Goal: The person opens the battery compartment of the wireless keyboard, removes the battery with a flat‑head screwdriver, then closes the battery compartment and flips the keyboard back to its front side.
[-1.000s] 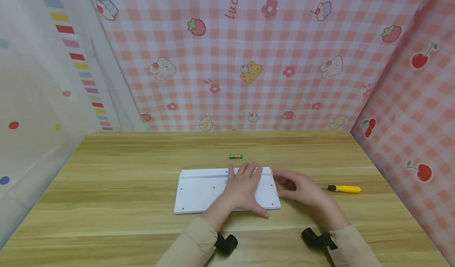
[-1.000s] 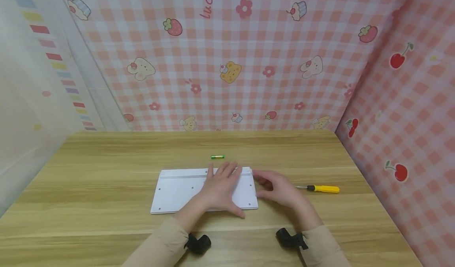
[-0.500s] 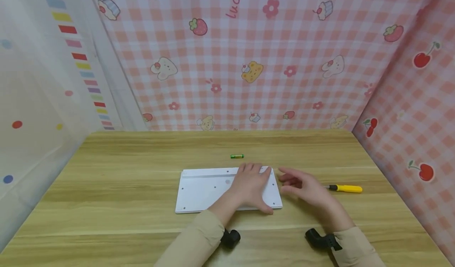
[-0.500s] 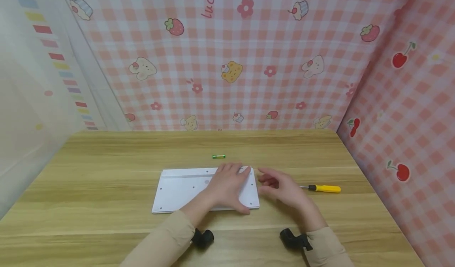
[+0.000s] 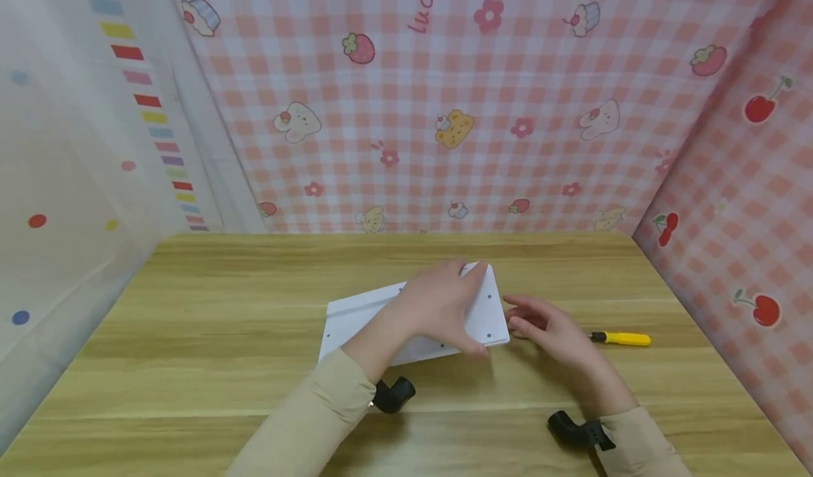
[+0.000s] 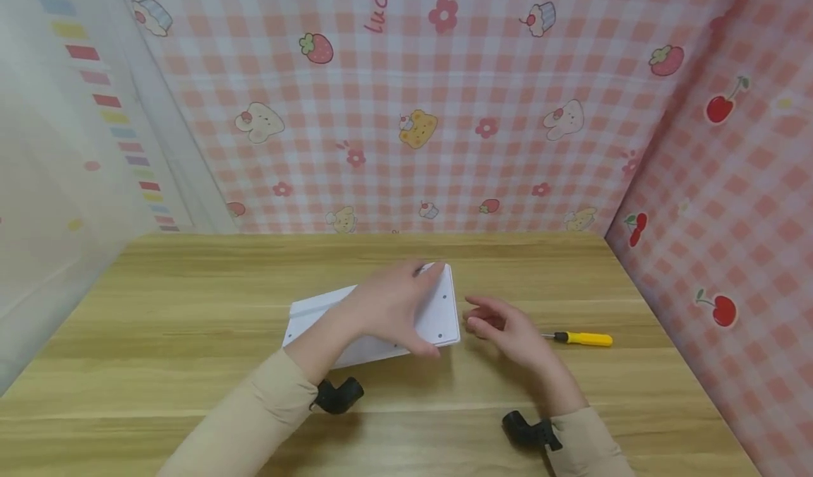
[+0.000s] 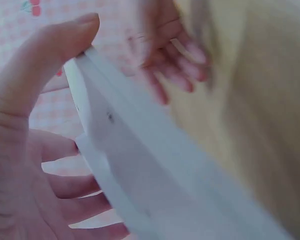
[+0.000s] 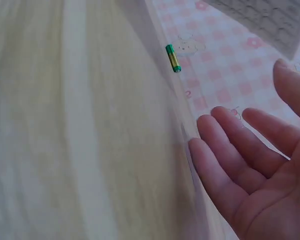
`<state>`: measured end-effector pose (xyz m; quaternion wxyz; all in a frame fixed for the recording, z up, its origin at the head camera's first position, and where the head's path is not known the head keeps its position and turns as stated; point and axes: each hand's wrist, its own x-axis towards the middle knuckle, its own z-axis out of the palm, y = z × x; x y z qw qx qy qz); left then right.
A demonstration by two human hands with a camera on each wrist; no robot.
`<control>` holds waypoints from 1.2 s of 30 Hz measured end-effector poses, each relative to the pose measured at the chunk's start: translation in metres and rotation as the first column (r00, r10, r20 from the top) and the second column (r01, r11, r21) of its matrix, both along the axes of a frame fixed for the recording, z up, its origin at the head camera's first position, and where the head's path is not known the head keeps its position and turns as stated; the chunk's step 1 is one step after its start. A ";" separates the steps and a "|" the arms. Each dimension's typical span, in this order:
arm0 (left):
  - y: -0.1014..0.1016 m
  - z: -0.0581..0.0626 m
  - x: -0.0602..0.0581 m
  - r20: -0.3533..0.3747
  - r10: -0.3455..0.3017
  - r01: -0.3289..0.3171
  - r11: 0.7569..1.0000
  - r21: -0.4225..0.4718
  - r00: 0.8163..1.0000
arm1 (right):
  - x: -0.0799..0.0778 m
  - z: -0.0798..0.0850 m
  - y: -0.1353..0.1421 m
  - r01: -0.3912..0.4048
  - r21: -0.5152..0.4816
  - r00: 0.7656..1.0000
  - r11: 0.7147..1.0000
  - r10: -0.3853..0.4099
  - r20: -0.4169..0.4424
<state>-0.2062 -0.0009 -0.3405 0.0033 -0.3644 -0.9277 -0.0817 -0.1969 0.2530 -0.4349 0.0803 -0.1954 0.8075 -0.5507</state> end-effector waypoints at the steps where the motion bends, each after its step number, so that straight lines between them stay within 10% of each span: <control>1: -0.002 0.006 0.000 0.002 -0.009 0.009 1.000 0.014 1.000 | 0.000 0.000 -0.001 0.002 -0.023 1.000 1.000 -0.002 0.012; 15: -0.035 0.069 0.003 0.026 -0.023 0.019 0.987 0.161 0.999 | 0.003 -0.001 -0.015 -0.021 -0.088 0.999 0.996 0.024 0.035; 27: -0.055 0.100 0.005 0.112 -0.042 0.005 0.950 0.311 0.993 | 0.005 0.000 -0.038 -0.064 -0.163 0.991 0.985 0.082 0.108; 31: -0.062 0.101 0.005 0.116 -0.035 -0.011 0.927 0.375 0.993 | 0.006 -0.002 -0.043 -0.065 -0.206 0.984 0.976 0.097 0.147; 36: -0.070 0.095 0.002 0.175 -0.102 -0.008 0.843 0.538 0.979 | 0.005 -0.006 -0.047 -0.051 -0.227 0.982 0.973 0.090 0.166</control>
